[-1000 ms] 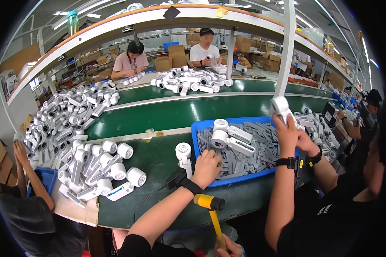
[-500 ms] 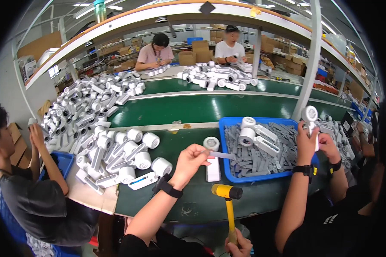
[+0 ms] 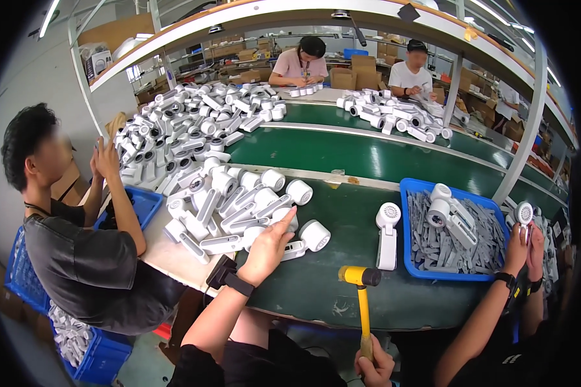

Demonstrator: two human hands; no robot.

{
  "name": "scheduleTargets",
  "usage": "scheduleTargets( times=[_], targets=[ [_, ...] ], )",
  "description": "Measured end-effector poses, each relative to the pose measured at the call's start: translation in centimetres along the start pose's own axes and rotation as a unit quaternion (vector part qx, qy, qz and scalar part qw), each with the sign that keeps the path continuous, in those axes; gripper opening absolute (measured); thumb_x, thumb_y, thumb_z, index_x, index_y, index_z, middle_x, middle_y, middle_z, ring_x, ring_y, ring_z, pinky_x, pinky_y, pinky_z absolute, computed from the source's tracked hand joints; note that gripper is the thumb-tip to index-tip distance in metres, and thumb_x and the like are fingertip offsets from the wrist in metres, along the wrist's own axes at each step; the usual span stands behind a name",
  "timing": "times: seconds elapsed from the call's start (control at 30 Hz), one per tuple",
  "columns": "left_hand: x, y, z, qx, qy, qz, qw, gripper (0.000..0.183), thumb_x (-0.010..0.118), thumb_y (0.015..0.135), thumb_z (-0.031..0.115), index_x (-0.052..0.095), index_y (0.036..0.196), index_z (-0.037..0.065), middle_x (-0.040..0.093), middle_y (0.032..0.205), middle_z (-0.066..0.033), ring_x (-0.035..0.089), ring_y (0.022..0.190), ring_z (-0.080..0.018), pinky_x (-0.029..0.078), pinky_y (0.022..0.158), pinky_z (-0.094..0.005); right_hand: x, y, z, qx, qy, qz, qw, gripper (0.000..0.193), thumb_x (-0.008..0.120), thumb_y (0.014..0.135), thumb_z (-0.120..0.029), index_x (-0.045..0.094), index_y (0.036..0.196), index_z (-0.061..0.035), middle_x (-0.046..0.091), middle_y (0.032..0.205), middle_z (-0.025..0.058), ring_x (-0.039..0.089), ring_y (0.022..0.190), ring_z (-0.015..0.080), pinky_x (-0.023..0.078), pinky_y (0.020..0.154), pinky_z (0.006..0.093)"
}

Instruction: Assemble plastic light fixture components using a small mallet to secure the pieces together.

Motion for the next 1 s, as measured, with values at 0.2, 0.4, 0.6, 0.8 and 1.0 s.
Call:
scheduleTargets(
  times=[0.2, 0.4, 0.6, 0.8, 1.0],
  targets=[
    [-0.4, -1.1, -2.0, 0.04, 0.046, -0.014, 0.998, 0.029, 0.068, 0.088, 0.006, 0.064, 0.116, 0.001, 0.061, 0.097, -0.0197, 0.059, 0.098, -0.0382, 0.048, 0.085, -0.0418, 1.5, 0.6, -0.9, -0.019, -0.051, -0.021, 0.998, 0.05, 0.059, 0.094, -0.002, 0.046, 0.142, 0.0075, 0.058, 0.078, 0.0041, 0.049, 0.058, 0.0085, 0.041, 0.055, 0.0226],
    [0.0, -1.1, -1.6, 0.088, 0.056, -0.054, 0.993, 0.035, 0.061, 0.083, -0.004, 0.065, 0.118, -0.004, 0.055, 0.097, -0.0194, 0.052, 0.094, -0.0378, 0.045, 0.089, -0.044, 2.1, 1.3, -1.0, -0.029, -0.066, -0.046, 0.996, 0.049, 0.06, 0.094, -0.002, 0.048, 0.14, 0.0073, 0.059, 0.078, 0.0039, 0.05, 0.058, 0.0087, 0.042, 0.055, 0.0234],
    [-0.9, -0.3, -0.8, -0.069, -0.063, -0.089, 0.992, 0.025, 0.062, 0.081, -0.006, 0.068, 0.105, -0.002, 0.063, 0.089, -0.0184, 0.06, 0.09, -0.0373, 0.048, 0.086, -0.0443, 2.3, 1.5, -1.3, -0.038, -0.078, -0.047, 0.995, 0.049, 0.06, 0.094, -0.001, 0.048, 0.141, 0.0069, 0.058, 0.078, 0.0037, 0.05, 0.057, 0.0085, 0.042, 0.054, 0.0233],
    [-1.0, -0.6, -2.0, 0.052, 0.016, -0.005, 0.999, 0.013, 0.068, 0.081, 0.001, 0.073, 0.093, 0.003, 0.067, 0.084, -0.0143, 0.063, 0.085, -0.0347, 0.05, 0.081, -0.0421, 2.3, 1.1, -0.6, -0.015, -0.062, -0.045, 0.997, 0.049, 0.059, 0.094, -0.002, 0.048, 0.141, 0.0066, 0.058, 0.077, 0.0033, 0.049, 0.057, 0.0081, 0.041, 0.054, 0.0227],
    [0.7, -1.3, -1.5, 0.092, 0.088, 0.028, 0.991, 0.017, 0.07, 0.082, 0.003, 0.074, 0.098, 0.004, 0.063, 0.09, -0.013, 0.059, 0.087, -0.0327, 0.049, 0.08, -0.0412, 1.7, 0.8, 0.1, -0.012, -0.053, -0.04, 0.998, 0.05, 0.059, 0.095, -0.002, 0.045, 0.143, 0.0073, 0.057, 0.077, 0.0029, 0.049, 0.056, 0.008, 0.04, 0.053, 0.0221]
  ],
)
Point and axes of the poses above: each hand's wrist, its own y-axis towards the middle knuckle, its own x-axis out of the palm, z = x × y, the point moved 3 cm from there along y, towards the middle knuckle
